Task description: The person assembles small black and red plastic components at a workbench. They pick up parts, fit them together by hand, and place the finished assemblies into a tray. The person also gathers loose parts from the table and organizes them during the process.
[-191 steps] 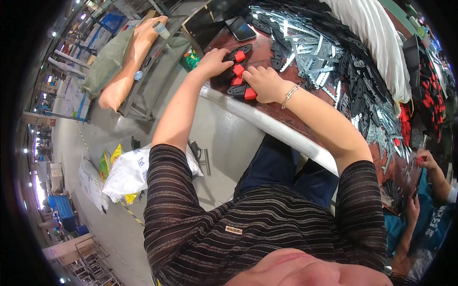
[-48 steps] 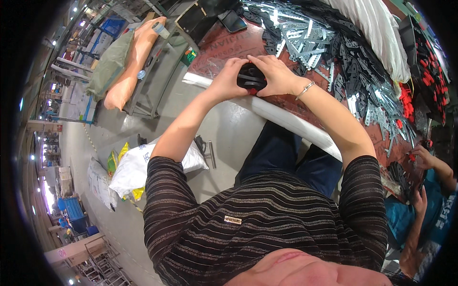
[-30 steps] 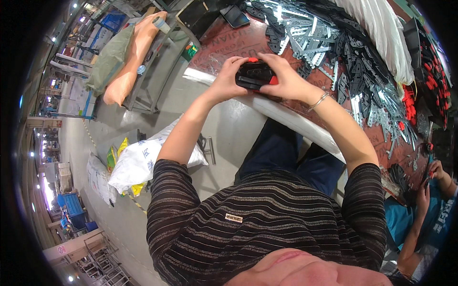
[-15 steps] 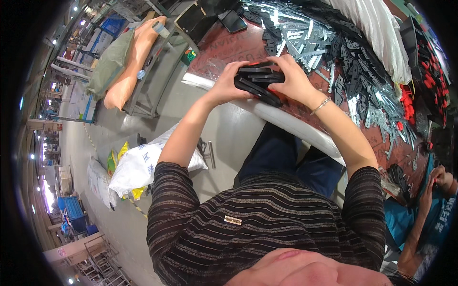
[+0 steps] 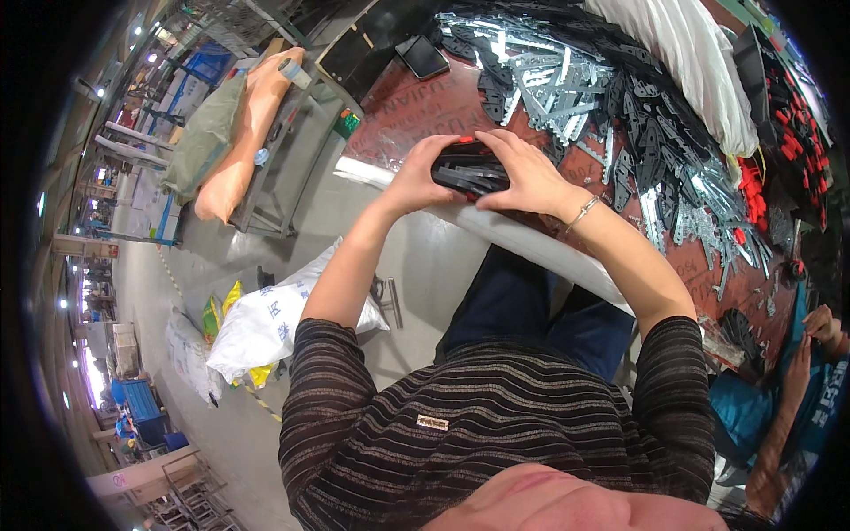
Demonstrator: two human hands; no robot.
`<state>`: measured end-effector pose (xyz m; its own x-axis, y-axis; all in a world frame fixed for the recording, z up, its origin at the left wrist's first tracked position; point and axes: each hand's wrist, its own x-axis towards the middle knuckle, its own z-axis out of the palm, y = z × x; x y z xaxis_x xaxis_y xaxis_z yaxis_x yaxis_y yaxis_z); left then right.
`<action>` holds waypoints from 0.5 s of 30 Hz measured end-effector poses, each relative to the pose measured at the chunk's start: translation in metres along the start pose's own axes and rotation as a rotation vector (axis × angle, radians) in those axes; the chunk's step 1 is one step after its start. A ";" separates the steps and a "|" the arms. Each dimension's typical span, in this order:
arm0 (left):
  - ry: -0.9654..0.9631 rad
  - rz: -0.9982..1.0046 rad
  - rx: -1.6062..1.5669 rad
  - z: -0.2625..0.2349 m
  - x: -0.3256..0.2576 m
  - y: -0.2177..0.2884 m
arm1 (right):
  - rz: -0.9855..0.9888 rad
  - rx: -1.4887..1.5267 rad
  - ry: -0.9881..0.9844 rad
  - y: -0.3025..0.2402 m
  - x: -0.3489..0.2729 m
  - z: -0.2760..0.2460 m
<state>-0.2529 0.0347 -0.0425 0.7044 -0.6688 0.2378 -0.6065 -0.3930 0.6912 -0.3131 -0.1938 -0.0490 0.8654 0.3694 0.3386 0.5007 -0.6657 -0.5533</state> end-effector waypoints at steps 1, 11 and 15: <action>-0.023 -0.016 -0.001 0.000 0.001 -0.001 | 0.025 -0.051 -0.044 -0.008 0.001 -0.006; -0.097 -0.104 -0.087 -0.018 -0.009 -0.006 | 0.130 -0.206 -0.087 -0.016 0.011 -0.002; -0.068 -0.268 -0.356 -0.023 -0.016 -0.027 | 0.093 -0.146 -0.016 -0.010 0.009 0.001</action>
<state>-0.2395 0.0702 -0.0492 0.7862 -0.6176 -0.0184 -0.2334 -0.3245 0.9167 -0.3099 -0.1832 -0.0416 0.9088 0.3109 0.2784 0.4107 -0.7841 -0.4652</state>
